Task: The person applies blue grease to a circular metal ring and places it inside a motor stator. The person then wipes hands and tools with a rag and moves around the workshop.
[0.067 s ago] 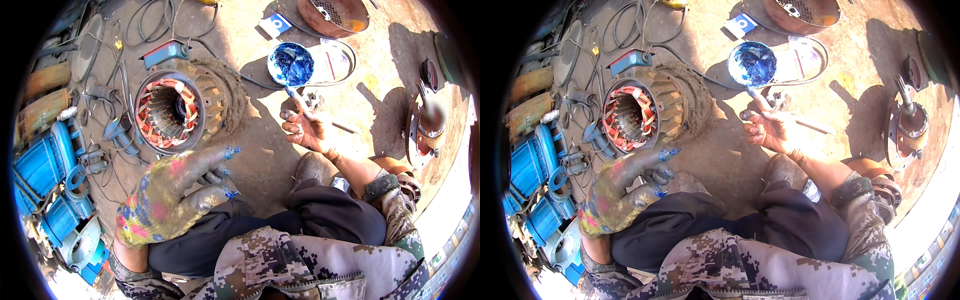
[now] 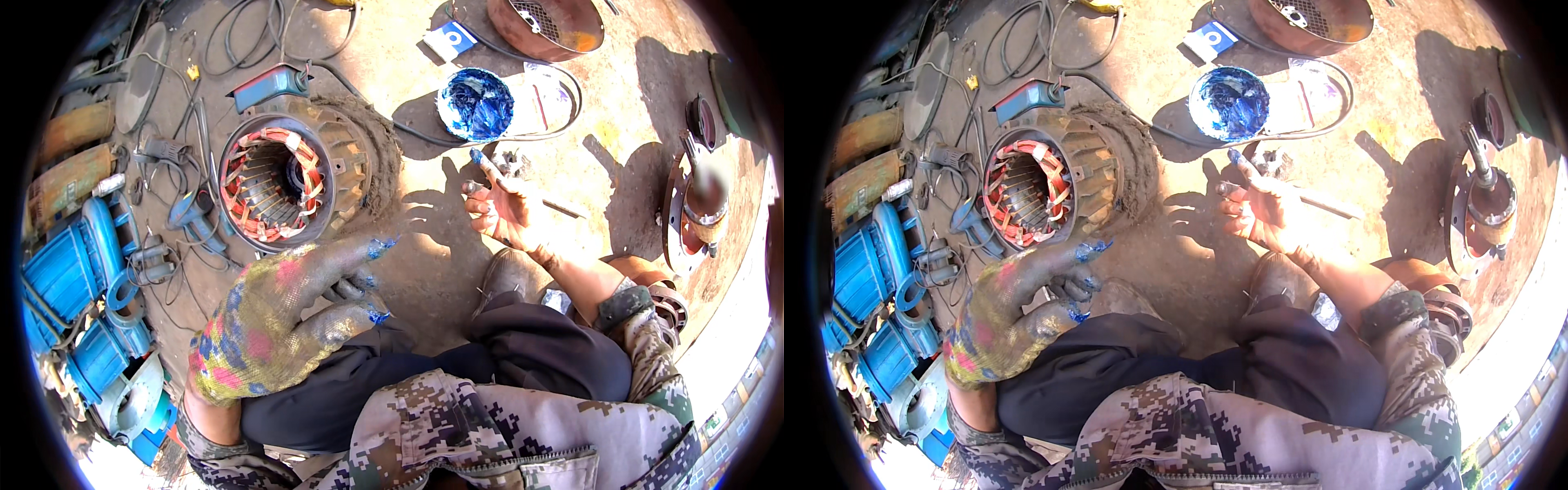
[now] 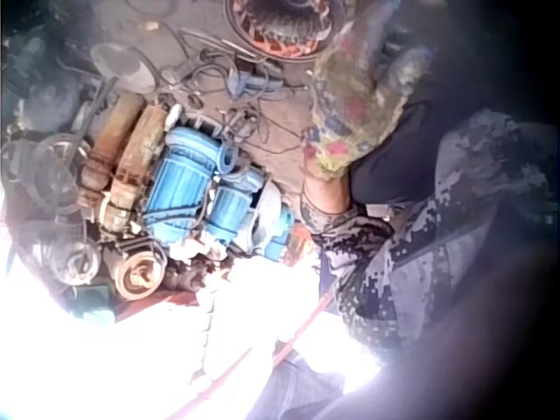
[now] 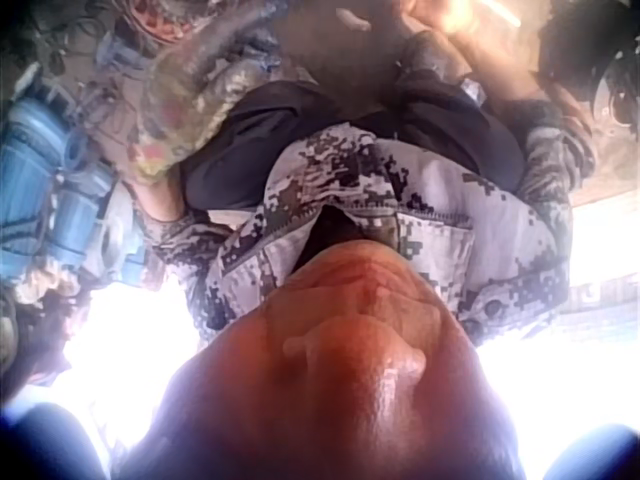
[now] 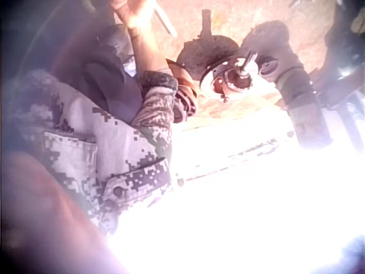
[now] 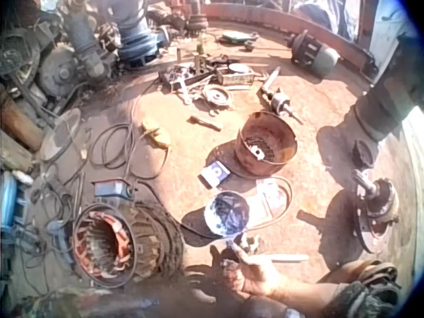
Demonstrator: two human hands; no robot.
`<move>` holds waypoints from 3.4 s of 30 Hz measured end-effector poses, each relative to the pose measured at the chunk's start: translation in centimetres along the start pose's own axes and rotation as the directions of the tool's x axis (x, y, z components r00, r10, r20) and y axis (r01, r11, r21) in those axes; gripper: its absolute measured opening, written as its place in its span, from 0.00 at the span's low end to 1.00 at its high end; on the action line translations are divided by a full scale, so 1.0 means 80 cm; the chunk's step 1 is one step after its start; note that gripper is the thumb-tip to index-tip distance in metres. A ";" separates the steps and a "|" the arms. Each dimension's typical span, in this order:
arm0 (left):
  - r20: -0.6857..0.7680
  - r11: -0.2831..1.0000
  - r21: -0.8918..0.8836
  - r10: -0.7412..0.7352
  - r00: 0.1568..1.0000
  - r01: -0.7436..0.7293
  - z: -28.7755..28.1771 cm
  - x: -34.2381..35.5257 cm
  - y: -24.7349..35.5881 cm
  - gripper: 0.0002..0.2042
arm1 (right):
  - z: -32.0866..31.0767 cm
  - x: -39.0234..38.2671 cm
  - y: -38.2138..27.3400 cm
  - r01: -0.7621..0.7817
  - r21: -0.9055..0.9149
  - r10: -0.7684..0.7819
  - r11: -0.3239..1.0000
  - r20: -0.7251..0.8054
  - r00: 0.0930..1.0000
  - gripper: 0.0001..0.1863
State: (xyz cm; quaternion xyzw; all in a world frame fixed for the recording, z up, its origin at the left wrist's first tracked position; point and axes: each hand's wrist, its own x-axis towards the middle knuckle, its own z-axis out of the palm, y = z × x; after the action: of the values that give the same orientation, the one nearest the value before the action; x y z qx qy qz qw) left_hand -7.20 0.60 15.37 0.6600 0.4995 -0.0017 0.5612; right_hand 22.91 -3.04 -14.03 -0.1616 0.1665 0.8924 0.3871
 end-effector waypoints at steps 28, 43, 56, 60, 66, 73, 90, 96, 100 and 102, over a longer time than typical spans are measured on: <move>0.087 0.996 0.072 0.050 0.995 -0.056 -0.002 -0.001 0.000 0.34 | -0.004 0.032 -0.011 -0.177 -0.061 -0.185 -0.982 0.467 0.865 0.42; 0.118 0.993 0.055 0.095 0.988 -0.102 -0.005 -0.001 -0.009 0.31 | 0.070 -0.002 0.006 -0.337 -0.178 -0.371 -0.925 0.230 0.900 0.37; 0.109 0.996 0.034 0.081 0.991 -0.085 -0.008 -0.022 -0.003 0.30 | 0.058 -0.037 0.007 -0.123 -0.223 -0.209 -0.967 0.418 0.884 0.30; 0.120 0.994 0.031 0.097 0.988 -0.102 -0.003 -0.014 -0.001 0.29 | 0.036 -0.060 -0.033 -0.337 -0.394 -0.497 -0.855 0.435 0.751 0.39; 0.085 0.987 0.032 0.151 0.985 -0.155 0.002 -0.018 -0.004 0.29 | -0.022 -0.044 -0.065 -0.482 -0.637 -0.724 -0.602 0.180 0.666 0.32; -0.052 0.809 0.365 0.513 0.857 -0.462 0.090 0.014 -0.091 0.18 | 0.059 -0.055 -0.026 -0.071 -0.976 -0.559 -0.207 0.058 0.827 0.10; -0.152 0.449 -0.880 0.043 0.987 -0.155 0.155 0.080 -0.146 0.16 | 0.126 -0.045 0.094 0.155 -0.810 -0.183 -0.566 0.306 0.934 0.26; -0.014 0.488 -0.873 -0.080 0.997 0.027 0.161 0.076 -0.168 0.12 | 0.157 -0.048 0.094 0.337 -0.373 0.170 -0.864 0.414 0.894 0.26; 0.178 0.499 -0.834 -0.160 0.971 0.235 0.146 0.062 -0.157 0.15 | 0.155 -0.048 0.075 0.401 -0.764 0.230 -0.506 0.329 0.916 0.22; 0.147 0.552 -0.814 -0.103 0.984 0.180 0.143 0.061 -0.158 0.15 | 0.147 -0.049 0.047 0.386 -0.867 0.244 -0.316 0.319 0.916 0.22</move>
State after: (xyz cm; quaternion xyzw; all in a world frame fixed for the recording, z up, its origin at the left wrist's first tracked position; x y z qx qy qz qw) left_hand -6.74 -6.27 -0.95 0.2788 0.4704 0.1591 0.8220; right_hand 20.75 -2.99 -1.27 -0.2390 -0.7156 0.6332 0.1728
